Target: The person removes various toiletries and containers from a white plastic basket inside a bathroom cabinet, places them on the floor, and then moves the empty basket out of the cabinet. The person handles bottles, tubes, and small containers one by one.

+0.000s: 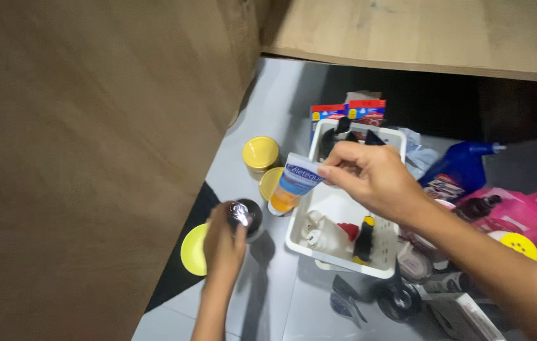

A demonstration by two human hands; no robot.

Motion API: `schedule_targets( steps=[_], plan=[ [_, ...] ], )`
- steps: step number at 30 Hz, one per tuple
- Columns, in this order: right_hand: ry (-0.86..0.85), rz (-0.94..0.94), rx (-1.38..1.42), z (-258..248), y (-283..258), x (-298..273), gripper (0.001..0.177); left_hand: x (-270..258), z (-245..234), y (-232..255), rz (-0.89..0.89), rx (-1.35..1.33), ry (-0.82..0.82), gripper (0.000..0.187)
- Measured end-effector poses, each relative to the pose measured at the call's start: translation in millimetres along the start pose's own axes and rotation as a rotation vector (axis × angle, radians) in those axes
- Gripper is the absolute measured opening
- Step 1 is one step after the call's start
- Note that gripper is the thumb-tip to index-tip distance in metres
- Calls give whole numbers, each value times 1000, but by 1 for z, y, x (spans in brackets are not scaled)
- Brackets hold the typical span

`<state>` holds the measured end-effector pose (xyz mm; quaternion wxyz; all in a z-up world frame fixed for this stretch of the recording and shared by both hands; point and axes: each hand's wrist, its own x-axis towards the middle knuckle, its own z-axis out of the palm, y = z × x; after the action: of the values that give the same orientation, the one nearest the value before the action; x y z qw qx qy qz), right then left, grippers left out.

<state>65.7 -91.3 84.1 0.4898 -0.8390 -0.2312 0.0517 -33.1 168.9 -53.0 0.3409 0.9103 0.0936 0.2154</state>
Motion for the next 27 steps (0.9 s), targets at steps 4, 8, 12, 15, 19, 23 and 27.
schedule_targets(
  steps=[4, 8, 12, 15, 19, 23, 27],
  plan=[
    [-42, -33, -50, 22, 3, 7, 19, -14, 41, -41, -244, -131, -76, 35],
    [-83, 49, -98, 29, 6, 8, 20, -16, 58, -60, -267, -87, -88, 38],
    [-112, 36, -97, 29, 6, 9, 18, -12, 37, -52, -2, -38, -81, 80],
    [-126, -56, -50, 31, 5, 7, 17, -8, 5, -15, -5, -143, -120, 84],
    [-188, -233, -77, 37, -6, 4, 15, 6, -34, 46, 115, -425, -188, 80],
    [-284, -212, -102, 35, -17, 1, 15, 13, -52, 72, -204, -492, -465, 50],
    [-230, -530, -261, 13, -2, 16, 38, -1, -51, 60, -13, -501, -356, 36]
  ],
)
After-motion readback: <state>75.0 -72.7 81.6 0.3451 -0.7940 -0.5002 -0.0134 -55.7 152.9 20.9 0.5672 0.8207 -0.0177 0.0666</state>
